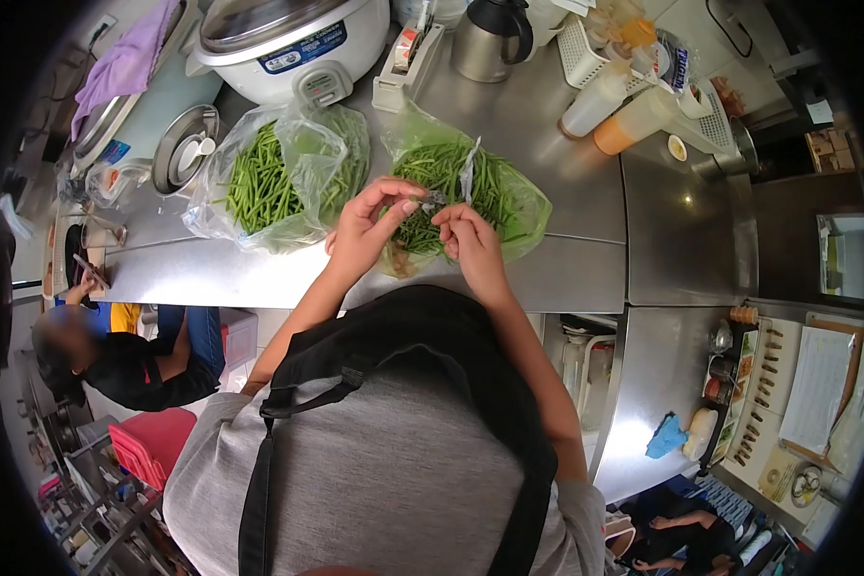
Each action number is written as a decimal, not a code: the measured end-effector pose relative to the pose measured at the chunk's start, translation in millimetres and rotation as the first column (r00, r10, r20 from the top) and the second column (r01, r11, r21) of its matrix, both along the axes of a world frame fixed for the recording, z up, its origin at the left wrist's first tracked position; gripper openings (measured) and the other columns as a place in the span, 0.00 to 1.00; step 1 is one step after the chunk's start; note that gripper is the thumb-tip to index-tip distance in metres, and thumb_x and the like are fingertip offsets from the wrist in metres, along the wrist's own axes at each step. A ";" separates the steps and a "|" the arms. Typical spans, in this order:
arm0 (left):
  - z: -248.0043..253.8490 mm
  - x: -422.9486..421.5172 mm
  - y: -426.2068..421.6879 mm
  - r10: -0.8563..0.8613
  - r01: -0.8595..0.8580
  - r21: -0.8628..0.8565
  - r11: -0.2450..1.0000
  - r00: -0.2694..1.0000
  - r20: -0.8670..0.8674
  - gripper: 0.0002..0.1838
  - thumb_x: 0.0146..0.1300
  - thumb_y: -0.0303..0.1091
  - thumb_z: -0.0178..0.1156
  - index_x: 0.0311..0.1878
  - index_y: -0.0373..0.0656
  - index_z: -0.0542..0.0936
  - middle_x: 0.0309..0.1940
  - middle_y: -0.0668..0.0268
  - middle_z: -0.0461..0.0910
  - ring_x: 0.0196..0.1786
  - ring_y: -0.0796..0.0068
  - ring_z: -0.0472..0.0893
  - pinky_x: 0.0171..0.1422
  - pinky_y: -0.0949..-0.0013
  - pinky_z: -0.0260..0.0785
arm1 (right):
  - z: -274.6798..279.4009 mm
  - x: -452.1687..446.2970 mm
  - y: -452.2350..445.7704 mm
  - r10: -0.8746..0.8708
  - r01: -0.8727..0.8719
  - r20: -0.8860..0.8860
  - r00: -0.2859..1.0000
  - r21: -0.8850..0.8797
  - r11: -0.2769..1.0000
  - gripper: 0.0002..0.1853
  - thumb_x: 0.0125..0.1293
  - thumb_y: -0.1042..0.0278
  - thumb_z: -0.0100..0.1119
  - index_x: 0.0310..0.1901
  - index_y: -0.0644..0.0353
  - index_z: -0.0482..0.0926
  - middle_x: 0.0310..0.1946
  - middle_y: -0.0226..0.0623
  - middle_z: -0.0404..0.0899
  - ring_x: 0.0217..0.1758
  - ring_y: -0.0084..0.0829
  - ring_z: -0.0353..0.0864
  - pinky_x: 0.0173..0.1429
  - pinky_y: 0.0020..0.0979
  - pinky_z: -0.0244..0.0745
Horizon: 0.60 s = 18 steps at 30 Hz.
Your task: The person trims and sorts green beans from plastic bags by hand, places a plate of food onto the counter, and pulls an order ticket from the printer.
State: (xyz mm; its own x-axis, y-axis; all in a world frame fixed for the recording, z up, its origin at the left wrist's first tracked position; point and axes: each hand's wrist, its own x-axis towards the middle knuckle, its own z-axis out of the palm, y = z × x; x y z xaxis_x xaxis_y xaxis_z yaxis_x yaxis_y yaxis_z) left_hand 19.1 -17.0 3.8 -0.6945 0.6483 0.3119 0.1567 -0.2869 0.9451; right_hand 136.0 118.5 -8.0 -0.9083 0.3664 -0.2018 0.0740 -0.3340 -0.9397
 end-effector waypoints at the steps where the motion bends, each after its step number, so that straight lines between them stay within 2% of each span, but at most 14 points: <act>1: 0.4 2.3 -0.6 -0.019 0.019 0.004 1.000 0.996 0.082 0.09 0.64 0.23 0.59 0.48 0.39 0.80 0.41 0.68 0.80 0.41 0.81 0.76 0.48 0.77 0.68 | -1.8 0.2 -0.1 0.015 -0.015 -0.001 1.000 -0.011 1.000 0.12 0.70 0.73 0.40 0.41 0.64 0.77 0.27 0.25 0.68 0.25 0.14 0.60 0.29 0.18 0.57; 2: 0.7 3.5 -0.7 -0.039 0.038 0.009 0.999 0.986 0.164 0.10 0.65 0.23 0.59 0.48 0.39 0.80 0.41 0.69 0.80 0.40 0.81 0.77 0.48 0.77 0.68 | -2.8 0.4 -0.2 0.028 -0.028 -0.002 1.000 -0.021 0.999 0.13 0.69 0.73 0.39 0.41 0.65 0.77 0.27 0.26 0.68 0.26 0.14 0.60 0.30 0.18 0.58; 5: -3.1 3.3 0.2 -0.045 0.044 0.008 0.999 0.978 0.203 0.11 0.65 0.23 0.59 0.51 0.37 0.77 0.41 0.69 0.81 0.39 0.83 0.77 0.47 0.78 0.68 | 1.7 -1.7 -1.3 0.070 -0.070 0.001 0.998 0.023 0.997 0.14 0.69 0.74 0.39 0.43 0.66 0.77 0.28 0.27 0.69 0.26 0.14 0.61 0.30 0.18 0.58; 8: -10.0 0.6 -5.0 -0.087 0.103 -0.069 0.992 0.975 0.204 0.11 0.66 0.23 0.58 0.51 0.38 0.74 0.44 0.66 0.80 0.46 0.83 0.77 0.55 0.77 0.69 | 3.8 -2.4 -0.8 0.107 -0.106 -0.016 0.994 0.004 0.994 0.13 0.71 0.71 0.42 0.44 0.65 0.78 0.28 0.26 0.70 0.25 0.14 0.61 0.30 0.18 0.58; 11: -14.2 1.2 -5.6 -0.079 0.099 -0.103 0.990 0.980 0.182 0.11 0.65 0.23 0.59 0.50 0.38 0.74 0.44 0.67 0.81 0.43 0.84 0.78 0.51 0.78 0.70 | 3.5 -2.8 -2.5 0.138 -0.145 0.067 0.988 0.112 0.983 0.11 0.73 0.66 0.48 0.44 0.63 0.79 0.26 0.23 0.69 0.25 0.13 0.61 0.30 0.18 0.58; 14: -11.5 1.4 -5.8 -0.081 0.100 -0.108 0.989 0.982 0.168 0.10 0.65 0.23 0.59 0.49 0.38 0.74 0.42 0.66 0.81 0.42 0.83 0.79 0.49 0.78 0.71 | -3.8 -2.2 -0.3 0.137 -0.143 0.058 0.989 0.118 0.983 0.09 0.73 0.64 0.52 0.42 0.60 0.78 0.25 0.20 0.68 0.25 0.12 0.60 0.29 0.18 0.57; 17: -23.0 -0.5 -3.9 -0.130 0.111 0.075 0.991 0.928 0.350 0.11 0.65 0.23 0.60 0.49 0.38 0.75 0.40 0.64 0.82 0.40 0.81 0.81 0.47 0.76 0.74 | 0.3 -1.1 -1.5 0.119 -0.120 0.012 0.993 0.156 0.980 0.06 0.72 0.68 0.53 0.39 0.60 0.76 0.26 0.20 0.67 0.27 0.12 0.60 0.30 0.18 0.57; 18: -21.4 -0.7 -4.3 -0.133 0.111 0.074 0.991 0.888 0.441 0.11 0.65 0.23 0.60 0.50 0.38 0.75 0.40 0.64 0.82 0.39 0.80 0.81 0.45 0.76 0.76 | 3.0 -1.3 -2.7 0.129 -0.126 -0.009 0.992 0.162 0.979 0.06 0.72 0.68 0.52 0.39 0.60 0.75 0.25 0.20 0.65 0.26 0.12 0.59 0.30 0.18 0.56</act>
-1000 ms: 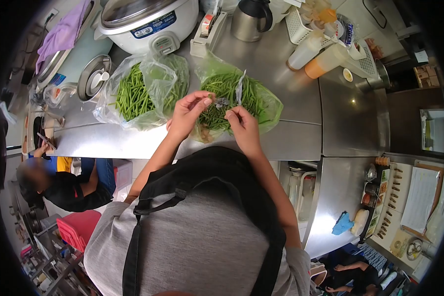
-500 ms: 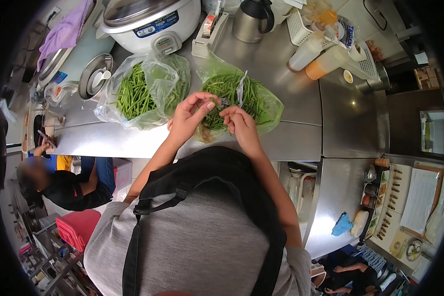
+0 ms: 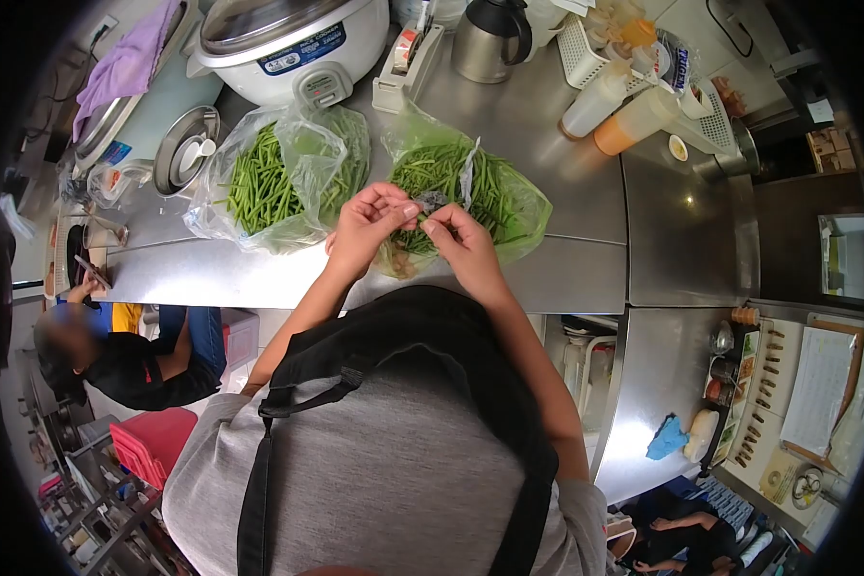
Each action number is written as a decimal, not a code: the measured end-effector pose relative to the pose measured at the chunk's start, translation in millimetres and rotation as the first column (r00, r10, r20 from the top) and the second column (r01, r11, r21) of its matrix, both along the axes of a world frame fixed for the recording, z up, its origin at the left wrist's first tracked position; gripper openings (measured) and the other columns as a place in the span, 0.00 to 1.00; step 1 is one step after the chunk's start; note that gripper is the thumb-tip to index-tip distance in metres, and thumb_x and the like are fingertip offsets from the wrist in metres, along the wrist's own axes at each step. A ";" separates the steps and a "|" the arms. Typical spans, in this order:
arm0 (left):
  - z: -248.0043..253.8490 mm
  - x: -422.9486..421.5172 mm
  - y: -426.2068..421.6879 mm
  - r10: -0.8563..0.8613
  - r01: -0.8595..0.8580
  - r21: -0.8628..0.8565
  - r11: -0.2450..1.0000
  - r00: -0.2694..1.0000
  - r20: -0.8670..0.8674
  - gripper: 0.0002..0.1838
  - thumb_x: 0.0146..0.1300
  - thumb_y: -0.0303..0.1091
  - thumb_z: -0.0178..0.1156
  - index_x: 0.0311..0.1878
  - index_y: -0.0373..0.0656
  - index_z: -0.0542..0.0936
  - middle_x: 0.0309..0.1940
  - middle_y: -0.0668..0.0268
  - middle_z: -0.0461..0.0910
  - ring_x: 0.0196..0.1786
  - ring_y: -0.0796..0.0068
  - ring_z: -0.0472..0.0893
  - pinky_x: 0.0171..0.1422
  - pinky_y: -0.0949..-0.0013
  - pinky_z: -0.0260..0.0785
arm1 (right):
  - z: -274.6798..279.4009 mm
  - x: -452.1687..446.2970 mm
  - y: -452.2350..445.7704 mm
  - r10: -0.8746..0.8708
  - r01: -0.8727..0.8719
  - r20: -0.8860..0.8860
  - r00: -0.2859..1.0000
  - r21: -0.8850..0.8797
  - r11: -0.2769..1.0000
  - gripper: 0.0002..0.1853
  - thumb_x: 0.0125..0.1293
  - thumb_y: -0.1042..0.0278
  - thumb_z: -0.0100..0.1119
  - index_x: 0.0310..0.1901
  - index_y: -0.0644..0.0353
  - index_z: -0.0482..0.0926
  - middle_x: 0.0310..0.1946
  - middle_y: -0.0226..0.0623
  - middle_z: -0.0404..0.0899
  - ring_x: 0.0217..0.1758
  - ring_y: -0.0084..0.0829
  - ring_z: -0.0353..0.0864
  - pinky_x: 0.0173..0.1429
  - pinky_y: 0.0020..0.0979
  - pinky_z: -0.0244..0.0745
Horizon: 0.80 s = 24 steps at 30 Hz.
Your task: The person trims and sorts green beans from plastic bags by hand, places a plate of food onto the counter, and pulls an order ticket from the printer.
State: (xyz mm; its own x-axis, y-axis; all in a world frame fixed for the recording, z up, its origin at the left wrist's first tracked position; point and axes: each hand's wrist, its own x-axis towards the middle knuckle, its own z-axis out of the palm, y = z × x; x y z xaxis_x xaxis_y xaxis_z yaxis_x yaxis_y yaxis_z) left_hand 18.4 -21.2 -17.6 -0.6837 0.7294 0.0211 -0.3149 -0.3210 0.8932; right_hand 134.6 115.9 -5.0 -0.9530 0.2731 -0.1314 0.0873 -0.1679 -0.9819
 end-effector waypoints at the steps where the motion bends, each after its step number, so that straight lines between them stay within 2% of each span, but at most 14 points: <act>1: 2.9 -0.4 -0.9 -0.007 0.008 -0.012 1.000 0.995 0.098 0.11 0.65 0.24 0.60 0.50 0.38 0.75 0.39 0.64 0.82 0.38 0.79 0.82 0.44 0.76 0.77 | 3.2 -0.6 -1.8 0.010 -0.010 -0.022 1.000 0.003 1.000 0.05 0.72 0.69 0.52 0.39 0.60 0.74 0.24 0.21 0.64 0.25 0.13 0.58 0.30 0.18 0.56; 4: 2.0 -2.3 -4.5 -0.080 0.079 0.020 0.997 0.905 0.418 0.13 0.65 0.25 0.60 0.53 0.39 0.75 0.40 0.63 0.82 0.37 0.79 0.83 0.43 0.78 0.80 | 8.1 0.7 -2.9 0.039 -0.034 -0.069 0.997 0.062 0.997 0.05 0.73 0.70 0.51 0.39 0.60 0.72 0.24 0.21 0.63 0.25 0.13 0.58 0.30 0.19 0.56; 7: -9.4 -0.7 -5.6 -0.206 0.154 0.137 0.979 0.701 0.683 0.16 0.66 0.28 0.61 0.56 0.40 0.74 0.40 0.63 0.82 0.36 0.80 0.83 0.42 0.80 0.81 | 12.0 2.9 -3.9 0.088 -0.080 -0.097 0.991 0.080 0.994 0.05 0.72 0.70 0.53 0.39 0.61 0.72 0.28 0.22 0.66 0.30 0.13 0.62 0.35 0.19 0.59; 8: -13.8 0.8 -6.3 -0.250 0.169 0.185 0.968 0.614 0.749 0.16 0.66 0.29 0.61 0.56 0.41 0.73 0.40 0.63 0.82 0.36 0.81 0.83 0.42 0.81 0.81 | 12.7 3.4 -4.3 0.109 -0.101 -0.104 0.989 0.074 0.992 0.05 0.71 0.70 0.53 0.39 0.61 0.72 0.29 0.23 0.68 0.33 0.13 0.64 0.38 0.18 0.61; 11: -20.9 7.6 -7.9 -0.301 0.191 0.236 0.953 0.493 0.816 0.16 0.66 0.31 0.61 0.56 0.43 0.74 0.40 0.64 0.82 0.35 0.82 0.83 0.41 0.81 0.80 | 4.8 3.8 -6.0 0.105 -0.103 -0.110 0.988 0.027 0.994 0.05 0.71 0.71 0.51 0.38 0.61 0.72 0.28 0.24 0.68 0.30 0.14 0.64 0.35 0.19 0.61; 14: -7.5 -8.2 -13.7 -0.105 0.041 0.111 0.993 0.736 0.669 0.16 0.67 0.31 0.60 0.56 0.44 0.73 0.39 0.65 0.81 0.34 0.83 0.82 0.39 0.82 0.80 | -10.7 4.7 6.4 -0.008 -0.018 -0.119 0.993 -0.214 0.977 0.06 0.71 0.71 0.47 0.38 0.61 0.73 0.26 0.25 0.67 0.26 0.15 0.63 0.31 0.21 0.60; 15: -8.5 -24.6 -19.2 -0.045 -0.014 0.102 0.995 0.831 0.554 0.16 0.65 0.31 0.62 0.55 0.43 0.74 0.39 0.65 0.82 0.33 0.82 0.82 0.38 0.80 0.79 | -10.8 4.1 11.6 -0.085 0.058 -0.092 0.992 -0.267 0.962 0.07 0.71 0.71 0.46 0.38 0.62 0.73 0.26 0.25 0.67 0.25 0.15 0.62 0.30 0.21 0.60; 17: 12.1 -52.7 -37.6 0.261 -0.235 -0.128 0.963 0.932 0.251 0.15 0.63 0.31 0.64 0.53 0.41 0.77 0.37 0.63 0.83 0.33 0.80 0.82 0.40 0.77 0.78 | -9.3 -0.8 25.9 -0.228 0.202 -0.029 0.973 -0.360 0.911 0.09 0.70 0.71 0.44 0.38 0.63 0.75 0.25 0.25 0.67 0.22 0.15 0.59 0.27 0.22 0.58; 18: 29.4 -62.0 -45.4 0.413 -0.405 -0.152 0.901 0.910 0.023 0.14 0.62 0.31 0.65 0.49 0.38 0.79 0.35 0.63 0.84 0.33 0.79 0.82 0.41 0.75 0.76 | -15.3 -2.7 36.9 -0.249 0.243 0.012 0.968 -0.273 0.931 0.09 0.70 0.71 0.44 0.38 0.63 0.75 0.25 0.25 0.67 0.22 0.15 0.59 0.27 0.22 0.58; 20: 24.3 -97.6 -74.0 0.546 -0.624 -0.135 0.770 0.753 -0.366 0.10 0.62 0.29 0.65 0.45 0.37 0.82 0.34 0.64 0.85 0.33 0.80 0.82 0.42 0.77 0.74 | -35.7 -5.3 59.5 -0.305 0.312 0.082 0.949 -0.088 0.946 0.10 0.69 0.70 0.45 0.39 0.65 0.77 0.25 0.25 0.67 0.22 0.14 0.58 0.26 0.21 0.57; 21: 21.1 -113.6 -88.8 0.559 -0.690 -0.136 0.711 0.672 -0.485 0.11 0.61 0.29 0.65 0.46 0.37 0.83 0.34 0.64 0.85 0.34 0.78 0.82 0.43 0.75 0.74 | -38.8 -6.4 65.2 -0.319 0.326 0.109 0.941 -0.051 0.944 0.12 0.69 0.67 0.48 0.38 0.64 0.81 0.24 0.25 0.68 0.22 0.13 0.59 0.25 0.22 0.57; 22: 25.8 -119.1 -97.7 0.518 -0.734 -0.186 0.653 0.613 -0.596 0.11 0.61 0.29 0.65 0.47 0.38 0.83 0.34 0.64 0.85 0.35 0.76 0.82 0.44 0.74 0.74 | -42.0 -9.4 69.5 -0.283 0.267 0.147 0.948 0.118 0.956 0.12 0.68 0.65 0.50 0.37 0.64 0.82 0.23 0.26 0.70 0.22 0.15 0.62 0.25 0.23 0.59; 24: 33.6 -124.4 -109.6 0.387 -0.820 -0.253 0.514 0.484 -0.785 0.13 0.60 0.29 0.66 0.48 0.40 0.84 0.34 0.64 0.86 0.36 0.73 0.83 0.46 0.71 0.73 | -42.5 -15.8 73.4 -0.230 0.109 0.239 0.943 0.431 0.896 0.13 0.66 0.62 0.56 0.35 0.63 0.83 0.22 0.29 0.74 0.21 0.20 0.68 0.26 0.27 0.64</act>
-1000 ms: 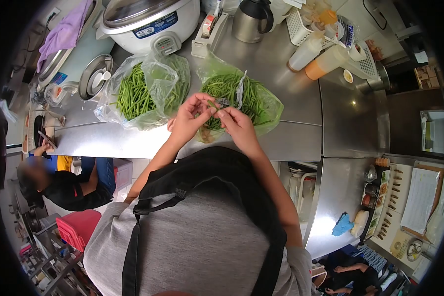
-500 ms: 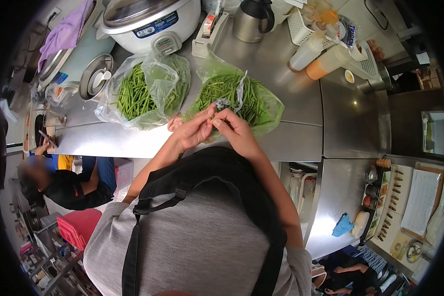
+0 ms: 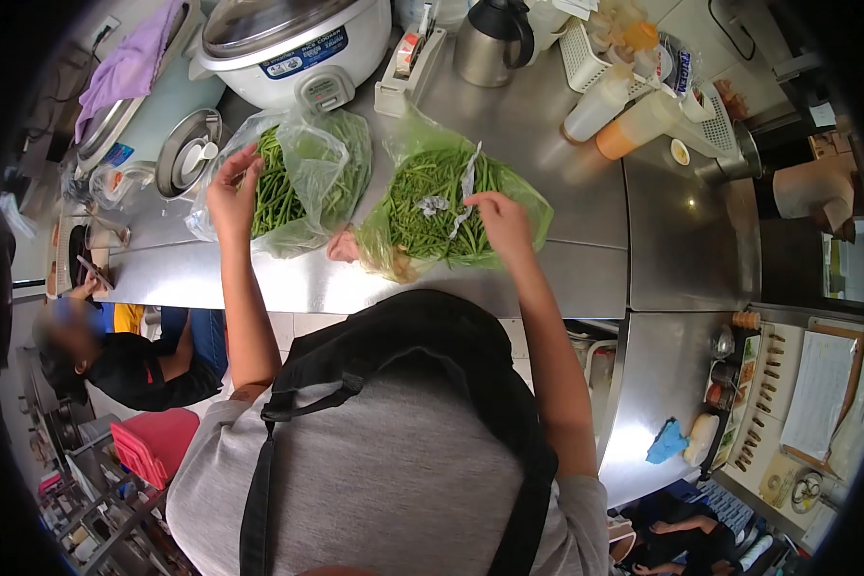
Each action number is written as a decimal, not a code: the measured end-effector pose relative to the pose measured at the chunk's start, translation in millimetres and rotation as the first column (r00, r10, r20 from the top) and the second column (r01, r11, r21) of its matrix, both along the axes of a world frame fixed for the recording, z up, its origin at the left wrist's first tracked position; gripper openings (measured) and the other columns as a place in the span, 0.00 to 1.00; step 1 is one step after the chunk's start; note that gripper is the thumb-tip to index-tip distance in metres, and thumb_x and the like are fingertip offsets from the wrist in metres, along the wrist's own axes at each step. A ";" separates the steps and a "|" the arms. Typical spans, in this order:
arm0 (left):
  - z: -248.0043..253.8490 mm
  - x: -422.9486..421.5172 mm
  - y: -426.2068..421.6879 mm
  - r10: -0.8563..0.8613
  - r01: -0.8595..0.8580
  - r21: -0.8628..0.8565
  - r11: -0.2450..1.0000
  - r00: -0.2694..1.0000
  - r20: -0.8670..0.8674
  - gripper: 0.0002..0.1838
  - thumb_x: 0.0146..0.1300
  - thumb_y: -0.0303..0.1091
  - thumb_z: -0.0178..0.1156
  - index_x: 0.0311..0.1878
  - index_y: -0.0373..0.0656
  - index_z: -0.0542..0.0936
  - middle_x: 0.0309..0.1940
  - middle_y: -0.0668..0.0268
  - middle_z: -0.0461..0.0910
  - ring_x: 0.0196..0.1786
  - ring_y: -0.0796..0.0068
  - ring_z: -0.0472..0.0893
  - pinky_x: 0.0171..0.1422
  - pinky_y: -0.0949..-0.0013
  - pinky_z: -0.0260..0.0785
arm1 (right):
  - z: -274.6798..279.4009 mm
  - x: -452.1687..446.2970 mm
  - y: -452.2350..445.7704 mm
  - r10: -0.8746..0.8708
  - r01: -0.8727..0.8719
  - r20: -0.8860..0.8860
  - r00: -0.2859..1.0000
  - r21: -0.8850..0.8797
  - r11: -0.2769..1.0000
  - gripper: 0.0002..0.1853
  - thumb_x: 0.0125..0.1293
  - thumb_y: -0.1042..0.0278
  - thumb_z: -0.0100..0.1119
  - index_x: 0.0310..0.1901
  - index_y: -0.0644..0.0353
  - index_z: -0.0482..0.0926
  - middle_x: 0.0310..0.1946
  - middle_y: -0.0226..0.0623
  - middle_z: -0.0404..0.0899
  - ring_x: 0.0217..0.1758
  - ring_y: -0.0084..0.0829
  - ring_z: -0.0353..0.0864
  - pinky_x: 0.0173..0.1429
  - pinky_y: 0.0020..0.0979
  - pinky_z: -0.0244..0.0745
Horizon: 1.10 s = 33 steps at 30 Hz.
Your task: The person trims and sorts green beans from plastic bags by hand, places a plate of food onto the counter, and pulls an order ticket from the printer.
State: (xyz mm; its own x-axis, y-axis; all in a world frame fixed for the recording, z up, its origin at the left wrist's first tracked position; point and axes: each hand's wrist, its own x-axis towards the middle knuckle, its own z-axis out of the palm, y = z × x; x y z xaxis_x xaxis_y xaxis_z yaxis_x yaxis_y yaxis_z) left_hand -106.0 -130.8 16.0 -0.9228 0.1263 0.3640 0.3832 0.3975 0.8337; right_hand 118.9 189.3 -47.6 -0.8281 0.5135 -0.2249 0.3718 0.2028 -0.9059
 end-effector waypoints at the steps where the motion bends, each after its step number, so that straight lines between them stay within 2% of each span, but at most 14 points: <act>1: 1.4 1.4 -0.9 0.034 -0.049 -0.136 0.989 0.994 -0.108 0.15 0.57 0.31 0.67 0.49 0.43 0.84 0.39 0.62 0.85 0.43 0.64 0.82 0.52 0.66 0.71 | 0.2 -3.2 -5.5 0.019 -0.016 -0.019 1.000 0.144 0.989 0.13 0.64 0.60 0.59 0.34 0.63 0.84 0.22 0.32 0.75 0.22 0.23 0.71 0.27 0.28 0.66; 3: 4.4 10.8 8.8 0.041 -0.107 -0.229 0.968 0.960 -0.278 0.15 0.56 0.31 0.68 0.48 0.45 0.84 0.43 0.61 0.84 0.47 0.61 0.80 0.56 0.63 0.69 | -0.4 -13.8 -22.7 0.059 -0.034 -0.047 0.997 0.420 0.907 0.14 0.60 0.58 0.65 0.32 0.62 0.84 0.21 0.37 0.78 0.23 0.30 0.76 0.30 0.32 0.69; 4: 6.0 18.6 17.8 0.036 -0.141 -0.269 0.953 0.933 -0.359 0.15 0.55 0.31 0.68 0.48 0.46 0.84 0.45 0.60 0.83 0.50 0.59 0.78 0.58 0.61 0.68 | 0.1 -15.5 -25.1 0.071 -0.042 -0.046 0.996 0.466 0.884 0.14 0.58 0.58 0.67 0.31 0.62 0.84 0.21 0.39 0.79 0.24 0.32 0.77 0.31 0.33 0.70; 6: 6.7 39.5 40.5 -0.067 -0.020 -0.256 0.966 0.943 -0.326 0.17 0.53 0.29 0.67 0.48 0.47 0.84 0.45 0.60 0.82 0.52 0.59 0.77 0.59 0.61 0.67 | 2.3 -18.4 -26.8 0.103 -0.064 -0.040 0.994 0.554 0.830 0.15 0.54 0.58 0.70 0.31 0.63 0.84 0.22 0.43 0.79 0.25 0.38 0.79 0.32 0.35 0.71; 9: -0.4 74.2 78.9 -0.347 0.311 -0.201 0.929 0.921 -0.176 0.18 0.52 0.28 0.66 0.49 0.49 0.84 0.42 0.60 0.80 0.47 0.58 0.77 0.54 0.60 0.70 | 9.7 -17.3 -28.1 0.088 -0.070 -0.016 0.996 0.480 0.874 0.14 0.52 0.59 0.71 0.30 0.64 0.84 0.24 0.43 0.80 0.24 0.36 0.78 0.31 0.34 0.70; 11: -1.8 97.4 101.9 -0.508 0.472 -0.251 0.845 0.854 -0.106 0.18 0.53 0.28 0.67 0.50 0.48 0.84 0.38 0.61 0.80 0.45 0.60 0.78 0.49 0.63 0.71 | 19.6 -14.0 -31.9 0.093 -0.060 -0.045 0.995 0.479 0.876 0.14 0.52 0.60 0.71 0.29 0.64 0.83 0.22 0.42 0.78 0.23 0.34 0.76 0.30 0.34 0.69; 14: -21.6 114.0 128.8 -0.623 0.590 -0.297 0.751 0.782 -0.024 0.17 0.54 0.28 0.66 0.50 0.49 0.84 0.36 0.62 0.78 0.44 0.60 0.77 0.48 0.62 0.71 | 39.8 -7.4 -41.2 0.107 -0.045 -0.108 0.988 0.460 0.887 0.13 0.52 0.62 0.71 0.29 0.64 0.82 0.18 0.38 0.74 0.20 0.30 0.71 0.27 0.32 0.66; 17: -39.9 111.6 142.9 -0.669 0.633 -0.259 0.730 0.739 -0.081 0.15 0.55 0.27 0.65 0.47 0.47 0.84 0.36 0.61 0.79 0.42 0.58 0.78 0.45 0.63 0.72 | 61.7 -2.3 -49.1 0.138 -0.067 -0.140 0.980 0.421 0.904 0.12 0.54 0.63 0.72 0.31 0.64 0.83 0.15 0.31 0.66 0.19 0.22 0.64 0.25 0.28 0.59; 18: -41.2 108.9 145.9 -0.664 0.641 -0.196 0.742 0.742 -0.088 0.13 0.56 0.28 0.64 0.46 0.45 0.84 0.35 0.61 0.79 0.40 0.60 0.78 0.44 0.63 0.71 | 65.2 -0.9 -49.2 0.151 -0.080 -0.146 0.978 0.406 0.910 0.12 0.55 0.63 0.72 0.32 0.64 0.83 0.15 0.28 0.63 0.19 0.19 0.60 0.24 0.27 0.56; 20: -44.6 103.7 148.1 -0.654 0.650 -0.070 0.757 0.751 -0.094 0.10 0.59 0.29 0.64 0.45 0.42 0.85 0.34 0.60 0.80 0.37 0.64 0.79 0.42 0.65 0.71 | 62.6 2.6 -41.0 0.104 -0.066 -0.102 0.989 0.322 0.945 0.11 0.57 0.63 0.70 0.33 0.62 0.83 0.15 0.31 0.66 0.19 0.21 0.64 0.24 0.28 0.58; 24: -38.3 93.1 143.6 -0.689 0.652 0.223 0.724 0.691 0.219 0.10 0.65 0.33 0.61 0.42 0.38 0.85 0.30 0.67 0.79 0.30 0.79 0.74 0.36 0.72 0.66 | 64.5 4.3 -31.7 0.023 -0.009 -0.060 0.998 0.226 0.974 0.10 0.63 0.62 0.63 0.37 0.61 0.83 0.15 0.33 0.68 0.19 0.21 0.66 0.26 0.29 0.61; 27: -34.2 87.6 141.4 -0.755 0.685 0.318 0.655 0.578 0.310 0.12 0.69 0.36 0.58 0.42 0.37 0.85 0.27 0.72 0.76 0.28 0.85 0.69 0.34 0.77 0.63 | 49.5 -0.9 -41.2 0.097 -0.038 -0.248 0.964 0.233 0.972 0.12 0.67 0.60 0.58 0.38 0.59 0.83 0.15 0.33 0.68 0.19 0.23 0.66 0.27 0.30 0.61; 30: -30.4 88.6 139.8 -0.801 0.704 0.389 0.595 0.479 0.358 0.14 0.70 0.38 0.57 0.44 0.38 0.85 0.25 0.74 0.74 0.28 0.86 0.68 0.35 0.79 0.62 | 50.3 1.2 -44.9 0.243 -0.216 -0.184 0.952 0.154 0.964 0.15 0.69 0.57 0.55 0.35 0.59 0.83 0.15 0.34 0.68 0.20 0.24 0.66 0.28 0.29 0.62; 33: -30.1 92.1 136.5 -0.802 0.628 0.505 0.592 0.398 0.444 0.15 0.71 0.39 0.55 0.47 0.38 0.84 0.26 0.75 0.74 0.29 0.86 0.69 0.37 0.79 0.63 | 56.9 3.2 -44.5 0.331 -0.330 0.013 0.943 0.121 0.936 0.17 0.71 0.56 0.52 0.31 0.60 0.80 0.17 0.33 0.68 0.21 0.23 0.67 0.28 0.29 0.62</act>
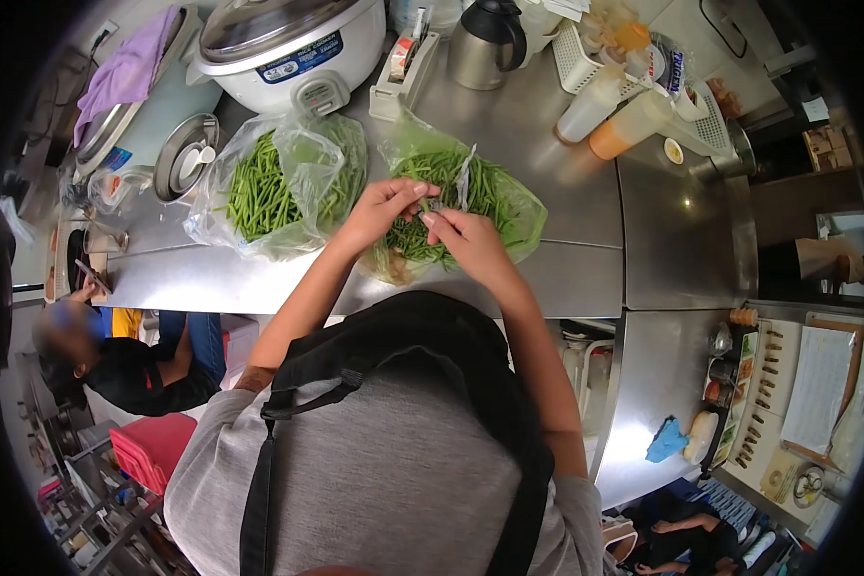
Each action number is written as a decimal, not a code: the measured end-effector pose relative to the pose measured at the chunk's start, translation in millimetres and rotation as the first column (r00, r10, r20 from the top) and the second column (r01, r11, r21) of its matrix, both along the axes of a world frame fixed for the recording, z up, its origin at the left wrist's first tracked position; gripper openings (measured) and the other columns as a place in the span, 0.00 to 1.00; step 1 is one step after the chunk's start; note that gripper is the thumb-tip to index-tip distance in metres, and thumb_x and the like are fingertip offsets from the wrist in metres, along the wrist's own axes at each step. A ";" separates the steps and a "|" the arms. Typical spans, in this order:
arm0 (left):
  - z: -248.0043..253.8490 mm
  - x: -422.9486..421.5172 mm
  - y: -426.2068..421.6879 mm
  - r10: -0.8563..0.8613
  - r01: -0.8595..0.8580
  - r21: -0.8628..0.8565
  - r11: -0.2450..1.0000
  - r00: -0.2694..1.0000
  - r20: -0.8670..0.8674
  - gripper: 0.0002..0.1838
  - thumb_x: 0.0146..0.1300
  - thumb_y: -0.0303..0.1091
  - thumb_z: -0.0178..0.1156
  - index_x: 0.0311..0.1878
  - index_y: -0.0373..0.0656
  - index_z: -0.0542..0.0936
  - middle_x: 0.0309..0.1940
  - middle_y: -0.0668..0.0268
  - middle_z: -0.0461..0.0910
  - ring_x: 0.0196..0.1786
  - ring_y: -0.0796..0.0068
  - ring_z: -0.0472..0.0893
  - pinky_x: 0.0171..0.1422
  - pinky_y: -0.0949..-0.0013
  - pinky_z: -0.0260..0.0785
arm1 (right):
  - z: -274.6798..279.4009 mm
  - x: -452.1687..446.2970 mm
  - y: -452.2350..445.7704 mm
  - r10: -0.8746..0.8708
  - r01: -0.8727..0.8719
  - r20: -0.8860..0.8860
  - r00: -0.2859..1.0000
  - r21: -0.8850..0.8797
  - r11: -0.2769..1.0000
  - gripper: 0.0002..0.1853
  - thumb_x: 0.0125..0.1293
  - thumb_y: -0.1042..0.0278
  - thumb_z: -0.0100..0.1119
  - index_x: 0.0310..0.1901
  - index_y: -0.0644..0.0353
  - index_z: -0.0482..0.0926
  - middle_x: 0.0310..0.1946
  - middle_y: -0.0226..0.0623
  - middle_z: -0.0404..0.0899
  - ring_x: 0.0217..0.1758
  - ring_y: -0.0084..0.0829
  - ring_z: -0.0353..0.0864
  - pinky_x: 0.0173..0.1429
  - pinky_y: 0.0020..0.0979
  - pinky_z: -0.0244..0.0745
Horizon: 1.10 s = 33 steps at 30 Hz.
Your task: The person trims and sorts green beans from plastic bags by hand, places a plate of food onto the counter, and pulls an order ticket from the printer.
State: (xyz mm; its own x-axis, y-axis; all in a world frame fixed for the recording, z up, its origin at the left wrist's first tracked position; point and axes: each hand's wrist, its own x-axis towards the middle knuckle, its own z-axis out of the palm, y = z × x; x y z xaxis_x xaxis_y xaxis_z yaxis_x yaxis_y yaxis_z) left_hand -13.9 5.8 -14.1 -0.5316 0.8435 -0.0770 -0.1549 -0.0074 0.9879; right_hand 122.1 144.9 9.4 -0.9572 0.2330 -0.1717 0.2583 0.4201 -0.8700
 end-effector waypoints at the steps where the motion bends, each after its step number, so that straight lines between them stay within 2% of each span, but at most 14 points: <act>1: -1.6 1.8 -1.6 0.015 -0.014 -0.005 1.000 0.998 0.060 0.16 0.71 0.40 0.55 0.48 0.38 0.83 0.26 0.76 0.74 0.30 0.86 0.69 0.37 0.80 0.63 | -2.9 0.5 -1.6 -0.003 0.001 -0.020 1.000 -0.085 0.996 0.18 0.71 0.55 0.52 0.30 0.60 0.79 0.17 0.31 0.67 0.21 0.22 0.66 0.28 0.28 0.61; 6: 0.3 9.2 -10.9 -0.004 -0.005 0.037 0.999 0.973 0.231 0.18 0.72 0.41 0.53 0.54 0.36 0.80 0.28 0.75 0.75 0.31 0.87 0.71 0.40 0.80 0.64 | -17.0 4.1 -11.3 0.031 -0.027 -0.001 1.000 -0.464 0.886 0.19 0.73 0.54 0.49 0.30 0.59 0.77 0.18 0.20 0.62 0.21 0.14 0.59 0.26 0.22 0.55; 9: -3.3 10.1 -14.1 -0.020 -0.001 0.080 0.997 0.963 0.267 0.20 0.73 0.41 0.51 0.56 0.35 0.77 0.30 0.74 0.76 0.32 0.85 0.72 0.41 0.79 0.66 | -18.3 3.9 -16.2 0.072 -0.015 0.053 0.996 -0.693 0.721 0.17 0.74 0.55 0.48 0.35 0.59 0.76 0.20 0.17 0.59 0.22 0.11 0.55 0.26 0.17 0.51; 14: -9.7 12.7 -20.9 -0.048 -0.029 0.165 0.986 0.893 0.447 0.20 0.74 0.43 0.48 0.56 0.35 0.75 0.32 0.71 0.76 0.34 0.80 0.75 0.43 0.76 0.69 | -18.6 4.0 -28.5 -0.092 0.012 -0.076 0.993 -0.706 0.708 0.14 0.75 0.59 0.47 0.38 0.61 0.74 0.21 0.19 0.58 0.22 0.11 0.52 0.26 0.17 0.50; 18: -7.4 27.6 -22.4 -0.111 -0.040 0.199 0.979 0.717 0.688 0.18 0.74 0.44 0.48 0.50 0.38 0.75 0.33 0.69 0.76 0.34 0.78 0.75 0.43 0.74 0.70 | -11.3 0.0 -39.4 -0.215 0.005 -0.241 0.946 -0.654 0.757 0.12 0.76 0.62 0.46 0.37 0.61 0.72 0.21 0.19 0.56 0.21 0.12 0.50 0.26 0.18 0.50; 20: -19.0 31.1 -23.2 -0.172 -0.048 0.260 0.964 0.633 0.755 0.16 0.74 0.44 0.48 0.47 0.39 0.74 0.33 0.68 0.76 0.34 0.78 0.75 0.43 0.74 0.70 | -12.1 -0.1 -34.3 -0.196 -0.014 -0.223 0.955 -0.696 0.718 0.13 0.76 0.62 0.44 0.37 0.61 0.71 0.22 0.20 0.60 0.22 0.12 0.51 0.26 0.19 0.51; 23: -7.0 22.3 -37.0 0.106 -0.199 0.095 0.975 0.801 0.588 0.18 0.74 0.46 0.48 0.52 0.41 0.75 0.30 0.69 0.77 0.35 0.79 0.76 0.43 0.74 0.70 | -14.9 -4.3 -19.0 -0.289 0.063 -0.168 0.943 -0.760 0.646 0.13 0.76 0.63 0.42 0.40 0.63 0.73 0.26 0.24 0.66 0.23 0.15 0.55 0.29 0.20 0.56; 24: 0.6 12.5 -44.7 0.197 -0.231 0.041 0.972 0.899 0.391 0.19 0.73 0.48 0.49 0.48 0.40 0.77 0.29 0.69 0.77 0.34 0.79 0.76 0.43 0.74 0.70 | -16.7 -7.1 -12.4 -0.337 0.104 -0.141 0.931 -0.781 0.615 0.13 0.75 0.63 0.41 0.41 0.63 0.73 0.27 0.25 0.68 0.23 0.17 0.57 0.30 0.21 0.57; 25: 10.2 2.2 -54.9 0.280 -0.287 0.026 0.958 0.947 0.157 0.19 0.72 0.48 0.49 0.44 0.41 0.80 0.27 0.70 0.76 0.33 0.80 0.75 0.42 0.75 0.69 | -21.2 -12.4 -3.3 -0.288 0.057 -0.216 0.933 -0.700 0.712 0.14 0.75 0.64 0.40 0.44 0.64 0.74 0.30 0.28 0.71 0.27 0.19 0.63 0.34 0.21 0.61; 27: 36.9 -16.3 -77.8 0.425 -0.440 -0.029 0.897 0.880 -0.212 0.18 0.73 0.42 0.48 0.41 0.41 0.83 0.27 0.71 0.76 0.31 0.83 0.73 0.39 0.77 0.66 | -30.2 -23.0 15.7 -0.162 -0.035 -0.346 0.924 -0.500 0.865 0.17 0.73 0.65 0.39 0.50 0.67 0.75 0.37 0.33 0.77 0.34 0.23 0.74 0.42 0.22 0.68; 28: 45.5 -27.2 -90.9 0.471 -0.508 -0.029 0.861 0.817 -0.333 0.17 0.74 0.39 0.48 0.40 0.40 0.83 0.28 0.71 0.77 0.31 0.83 0.72 0.38 0.77 0.65 | -25.4 -23.6 20.7 -0.149 -0.001 -0.322 0.935 -0.424 0.906 0.17 0.72 0.67 0.40 0.53 0.67 0.74 0.41 0.36 0.78 0.41 0.25 0.76 0.47 0.22 0.68; 30: 61.4 -43.3 -109.7 0.603 -0.665 0.021 0.747 0.663 -0.444 0.16 0.73 0.40 0.49 0.39 0.39 0.83 0.27 0.71 0.78 0.31 0.83 0.72 0.37 0.77 0.64 | -10.0 -24.3 30.5 -0.132 0.059 -0.273 0.953 -0.259 0.964 0.19 0.70 0.71 0.41 0.58 0.67 0.73 0.49 0.41 0.80 0.54 0.29 0.78 0.57 0.24 0.69; 32: 67.4 -58.6 -130.8 0.605 -0.777 0.000 0.629 0.490 -0.628 0.17 0.72 0.41 0.51 0.40 0.38 0.83 0.27 0.65 0.79 0.31 0.79 0.73 0.38 0.74 0.65 | -12.6 -22.6 45.7 -0.194 0.170 -0.286 0.938 -0.109 0.979 0.19 0.69 0.74 0.45 0.59 0.67 0.73 0.54 0.41 0.79 0.59 0.29 0.77 0.61 0.24 0.68; 33: 64.6 -64.1 -138.9 0.570 -0.792 -0.034 0.609 0.467 -0.676 0.17 0.72 0.41 0.52 0.40 0.38 0.83 0.26 0.64 0.79 0.30 0.77 0.73 0.38 0.74 0.65 | -15.1 -20.9 52.8 -0.224 0.224 -0.296 0.929 -0.034 0.974 0.19 0.69 0.76 0.47 0.60 0.66 0.73 0.56 0.41 0.78 0.61 0.30 0.76 0.62 0.25 0.67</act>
